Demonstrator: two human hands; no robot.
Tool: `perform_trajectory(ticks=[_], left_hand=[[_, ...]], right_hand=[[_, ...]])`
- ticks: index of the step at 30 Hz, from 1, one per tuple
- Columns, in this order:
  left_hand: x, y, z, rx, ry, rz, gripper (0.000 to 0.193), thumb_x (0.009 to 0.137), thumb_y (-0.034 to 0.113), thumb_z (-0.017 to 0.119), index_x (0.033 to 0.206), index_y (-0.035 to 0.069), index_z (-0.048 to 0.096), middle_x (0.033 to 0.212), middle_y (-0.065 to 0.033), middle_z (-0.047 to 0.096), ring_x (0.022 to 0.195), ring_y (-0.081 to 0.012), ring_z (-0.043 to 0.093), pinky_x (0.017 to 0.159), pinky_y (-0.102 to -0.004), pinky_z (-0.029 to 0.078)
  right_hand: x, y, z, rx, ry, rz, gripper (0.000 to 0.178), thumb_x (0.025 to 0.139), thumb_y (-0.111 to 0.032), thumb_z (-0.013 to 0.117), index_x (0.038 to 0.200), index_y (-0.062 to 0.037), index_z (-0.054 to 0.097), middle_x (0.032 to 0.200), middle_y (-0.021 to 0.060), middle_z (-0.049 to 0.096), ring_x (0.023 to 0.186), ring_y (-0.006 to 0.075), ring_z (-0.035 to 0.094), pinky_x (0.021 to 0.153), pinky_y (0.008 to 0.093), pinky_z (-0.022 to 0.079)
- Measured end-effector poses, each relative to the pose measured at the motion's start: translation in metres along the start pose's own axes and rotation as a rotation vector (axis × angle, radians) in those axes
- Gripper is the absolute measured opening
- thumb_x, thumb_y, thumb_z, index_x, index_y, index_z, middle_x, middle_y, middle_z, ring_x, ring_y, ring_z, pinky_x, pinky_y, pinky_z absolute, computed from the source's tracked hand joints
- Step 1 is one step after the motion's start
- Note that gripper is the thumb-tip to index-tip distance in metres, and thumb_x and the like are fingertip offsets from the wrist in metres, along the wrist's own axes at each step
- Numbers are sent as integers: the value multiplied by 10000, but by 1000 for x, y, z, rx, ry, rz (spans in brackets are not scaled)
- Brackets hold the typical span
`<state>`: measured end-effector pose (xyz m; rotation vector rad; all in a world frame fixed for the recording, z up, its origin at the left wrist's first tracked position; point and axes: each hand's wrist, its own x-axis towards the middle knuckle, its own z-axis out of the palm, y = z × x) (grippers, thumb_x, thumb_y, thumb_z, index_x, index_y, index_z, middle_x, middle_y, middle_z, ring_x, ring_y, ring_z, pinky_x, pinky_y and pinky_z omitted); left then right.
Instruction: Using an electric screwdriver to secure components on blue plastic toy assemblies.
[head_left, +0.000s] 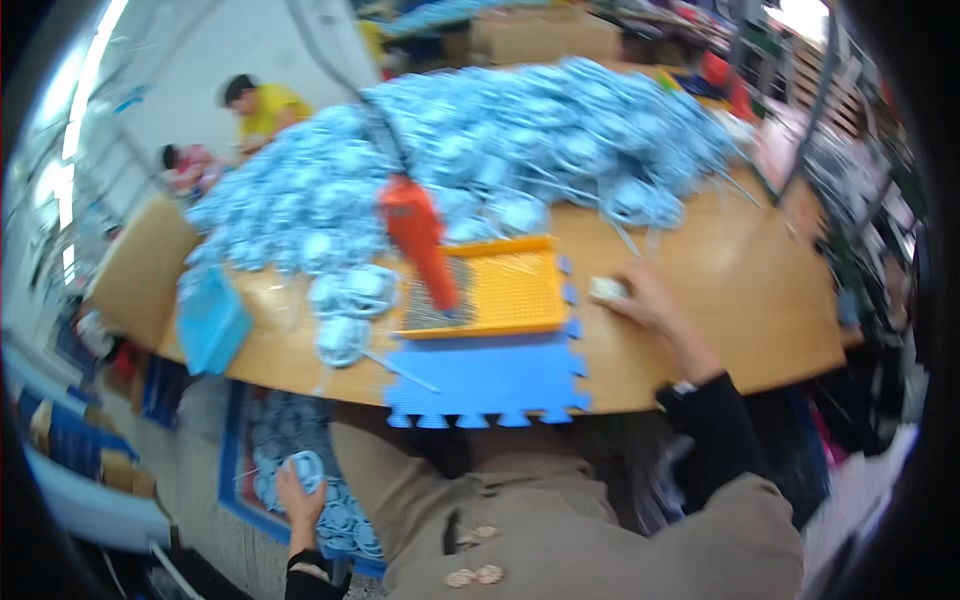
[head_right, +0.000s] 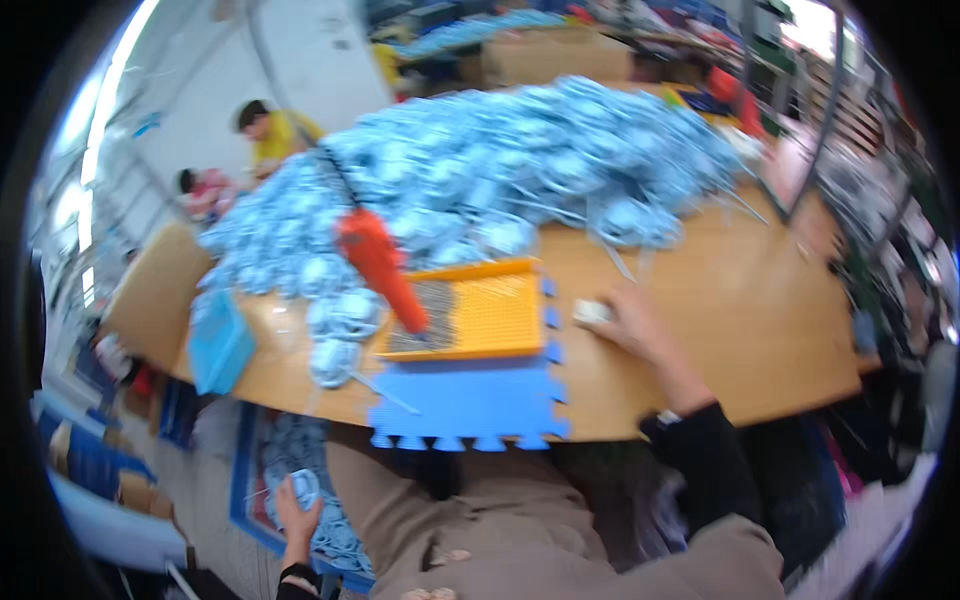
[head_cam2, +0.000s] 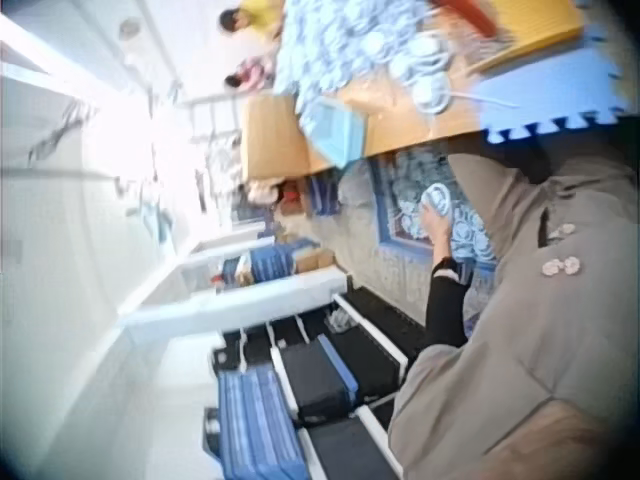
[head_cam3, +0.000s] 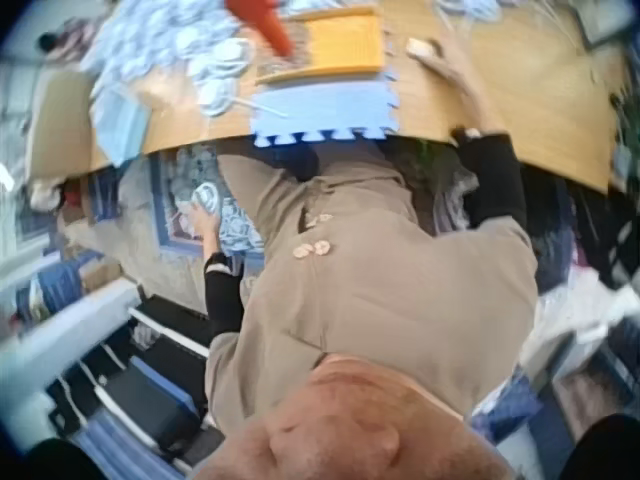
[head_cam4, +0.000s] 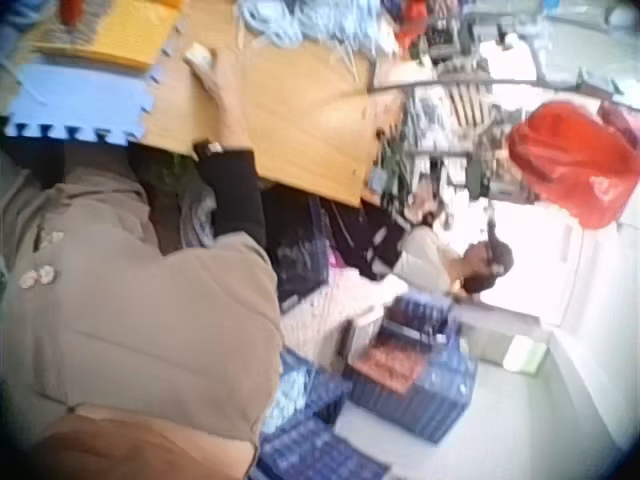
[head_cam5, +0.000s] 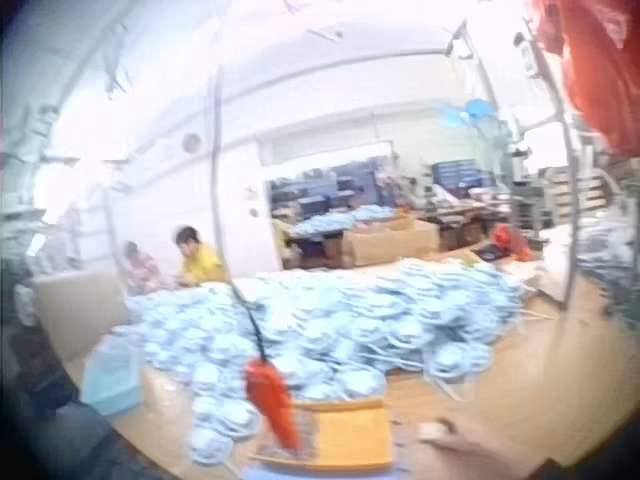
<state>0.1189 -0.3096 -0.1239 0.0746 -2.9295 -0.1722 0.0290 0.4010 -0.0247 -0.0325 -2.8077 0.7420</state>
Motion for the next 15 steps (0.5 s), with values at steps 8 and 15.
perform_trajectory(ticks=[8,15], left_hand=[[19,28,-9,-66,-55,-268,931,692,408,752,1464,165,291,1473,-228,261,1356,-428,266,1053,-524,318],[4,-6,-40,-380,188,-265,829,743,270,731,1441,81,325,1464,-260,253,1335,-431,308,1086,-435,316]], right_hand=[[-33,-94,-72,327,72,18,302,674,-201,786,888,-35,653,978,98,630,921,230,584,808,359,454],[-13,-314,-107,871,-460,-1225,490,691,-271,839,1049,17,670,1049,169,638,935,291,620,799,370,480]])
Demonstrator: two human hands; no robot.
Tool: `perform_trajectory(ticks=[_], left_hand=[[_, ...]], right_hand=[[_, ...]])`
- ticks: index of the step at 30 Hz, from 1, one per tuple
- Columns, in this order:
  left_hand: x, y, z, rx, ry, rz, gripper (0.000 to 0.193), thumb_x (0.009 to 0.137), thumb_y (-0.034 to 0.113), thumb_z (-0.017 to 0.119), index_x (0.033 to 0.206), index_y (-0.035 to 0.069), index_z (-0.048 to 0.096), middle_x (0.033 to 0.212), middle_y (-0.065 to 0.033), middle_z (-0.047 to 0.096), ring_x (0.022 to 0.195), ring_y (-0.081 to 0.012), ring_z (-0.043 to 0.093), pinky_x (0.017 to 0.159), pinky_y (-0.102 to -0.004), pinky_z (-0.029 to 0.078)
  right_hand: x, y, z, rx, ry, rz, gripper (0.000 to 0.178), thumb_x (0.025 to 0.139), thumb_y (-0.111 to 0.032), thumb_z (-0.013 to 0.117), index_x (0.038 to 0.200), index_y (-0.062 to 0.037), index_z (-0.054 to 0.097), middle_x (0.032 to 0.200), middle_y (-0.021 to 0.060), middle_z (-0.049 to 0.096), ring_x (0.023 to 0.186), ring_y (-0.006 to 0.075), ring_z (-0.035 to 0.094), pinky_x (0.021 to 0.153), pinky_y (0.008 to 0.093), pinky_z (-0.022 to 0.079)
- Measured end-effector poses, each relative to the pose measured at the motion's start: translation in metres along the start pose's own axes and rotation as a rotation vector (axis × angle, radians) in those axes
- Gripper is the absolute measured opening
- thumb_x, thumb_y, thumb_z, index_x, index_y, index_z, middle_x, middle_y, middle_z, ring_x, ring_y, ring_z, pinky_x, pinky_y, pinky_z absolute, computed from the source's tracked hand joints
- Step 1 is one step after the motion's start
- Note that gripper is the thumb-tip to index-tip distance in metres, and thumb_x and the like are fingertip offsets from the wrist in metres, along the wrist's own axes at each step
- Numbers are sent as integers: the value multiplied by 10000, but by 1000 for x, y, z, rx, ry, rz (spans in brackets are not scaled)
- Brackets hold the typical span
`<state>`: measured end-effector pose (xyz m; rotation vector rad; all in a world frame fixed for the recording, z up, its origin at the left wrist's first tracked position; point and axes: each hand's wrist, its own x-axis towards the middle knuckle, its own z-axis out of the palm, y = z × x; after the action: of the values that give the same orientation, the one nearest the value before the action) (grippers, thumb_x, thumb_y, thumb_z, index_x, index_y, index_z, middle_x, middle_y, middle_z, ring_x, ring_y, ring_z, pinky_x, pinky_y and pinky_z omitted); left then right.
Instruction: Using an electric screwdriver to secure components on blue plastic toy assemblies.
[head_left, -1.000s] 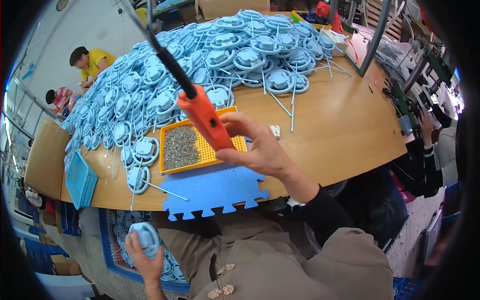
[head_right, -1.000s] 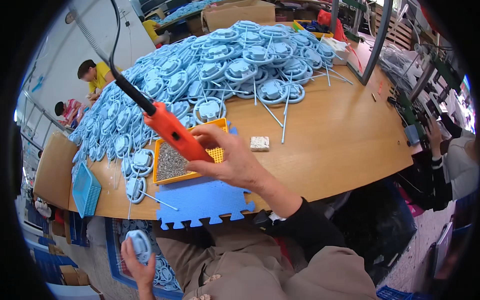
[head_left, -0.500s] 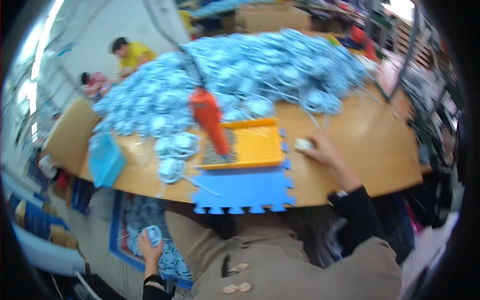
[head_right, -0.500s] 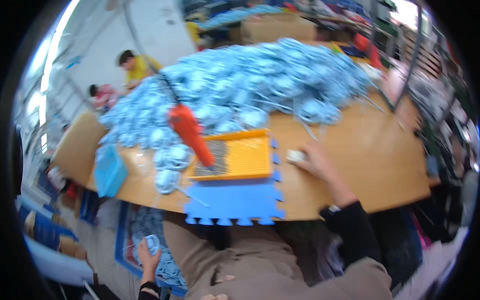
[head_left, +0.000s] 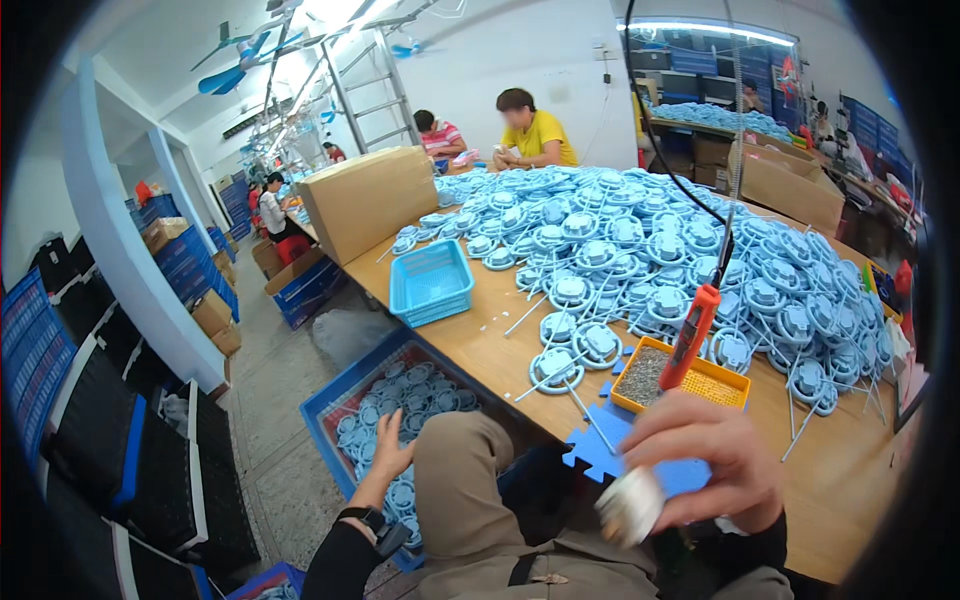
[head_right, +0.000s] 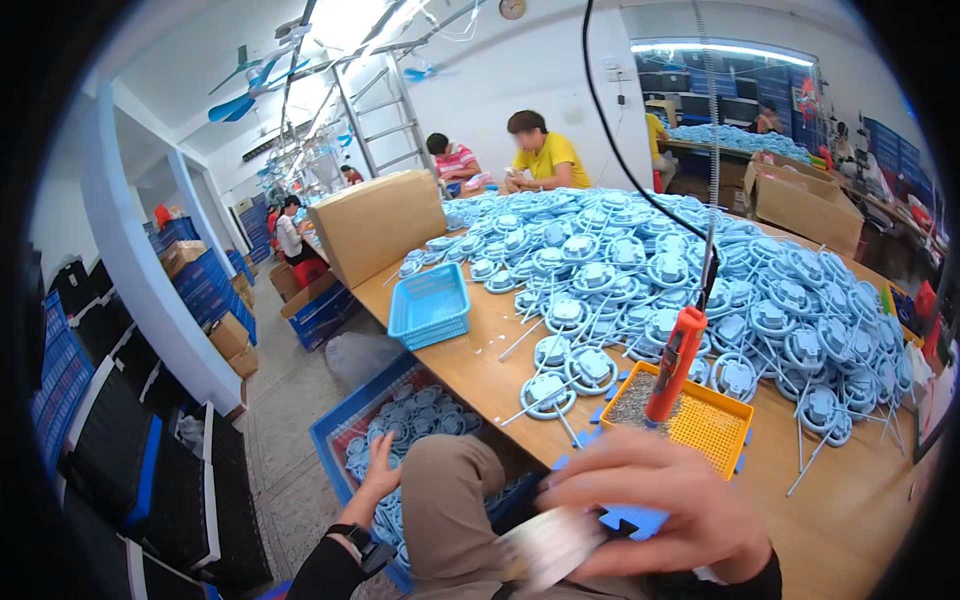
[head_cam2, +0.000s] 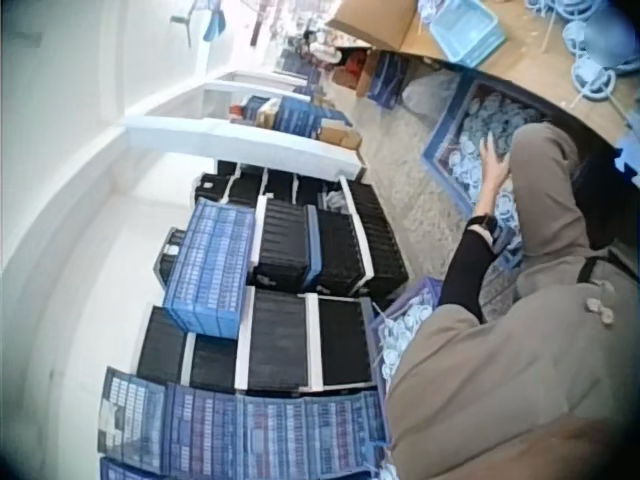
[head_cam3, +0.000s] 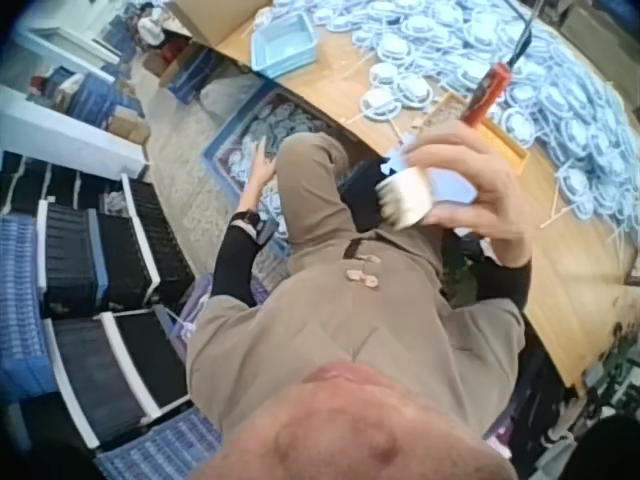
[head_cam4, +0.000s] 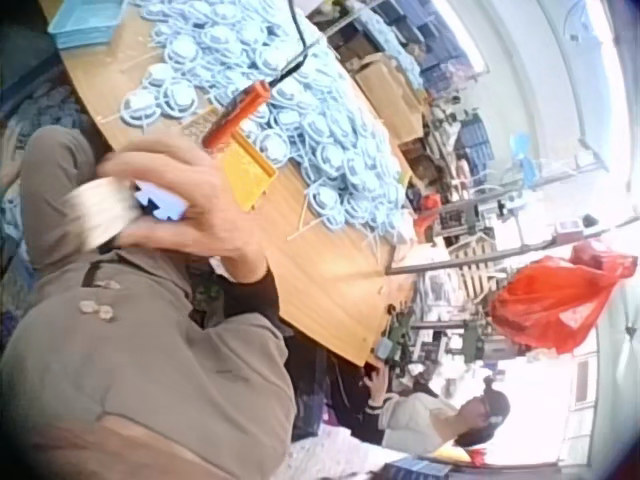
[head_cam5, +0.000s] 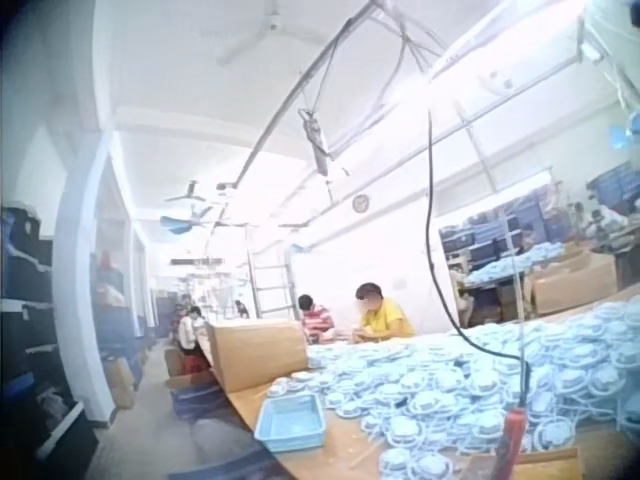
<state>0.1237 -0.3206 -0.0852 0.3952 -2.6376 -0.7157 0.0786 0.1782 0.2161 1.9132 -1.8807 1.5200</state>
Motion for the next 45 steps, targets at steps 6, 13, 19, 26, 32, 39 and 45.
perform_trajectory(ticks=[6,13,19,26,32,39,45], left_hand=[[-3,11,-1,-111,-86,-126,768,769,297,720,1410,48,379,1459,-248,264,1345,-399,318,1061,-430,348],[-1,37,9,-151,-173,-122,700,788,288,704,1382,44,425,1452,-224,301,1322,-382,361,1040,-412,368],[37,89,25,-268,-119,40,639,791,272,696,1339,35,467,1400,-221,382,1287,-367,408,1042,-386,368],[-3,95,62,-74,-218,232,661,763,259,708,1342,72,450,1390,-251,367,1228,-428,446,1008,-410,412],[-62,106,112,184,-447,283,631,769,306,698,1342,153,482,1417,-192,367,1326,-415,312,1045,-516,325],[-82,72,127,126,-270,184,562,782,341,640,1293,129,545,1416,-154,381,1354,-401,247,1069,-542,224],[-77,73,130,96,-248,217,553,769,333,647,1274,125,560,1382,-161,401,1326,-405,281,1060,-540,233]], right_hand=[[61,-6,17,390,-125,-451,460,801,-267,759,1107,54,635,1018,169,620,876,298,608,757,351,479],[60,3,14,497,-100,-436,510,777,-261,783,1082,108,610,989,196,631,847,284,620,728,361,486],[44,6,19,488,84,-467,495,777,-259,788,1063,101,603,968,205,637,827,289,621,723,374,488],[72,15,29,493,-71,-581,468,792,-246,774,1049,108,609,953,211,630,810,295,609,696,367,483],[69,-7,34,410,-14,-495,491,775,-248,789,1049,117,607,949,212,627,812,296,610,694,368,483],[78,2,27,443,-65,-488,485,768,-238,796,1049,111,611,948,209,631,800,293,611,677,371,475],[79,7,35,558,131,-540,383,811,-234,756,953,104,643,870,194,638,719,282,593,599,365,445]])
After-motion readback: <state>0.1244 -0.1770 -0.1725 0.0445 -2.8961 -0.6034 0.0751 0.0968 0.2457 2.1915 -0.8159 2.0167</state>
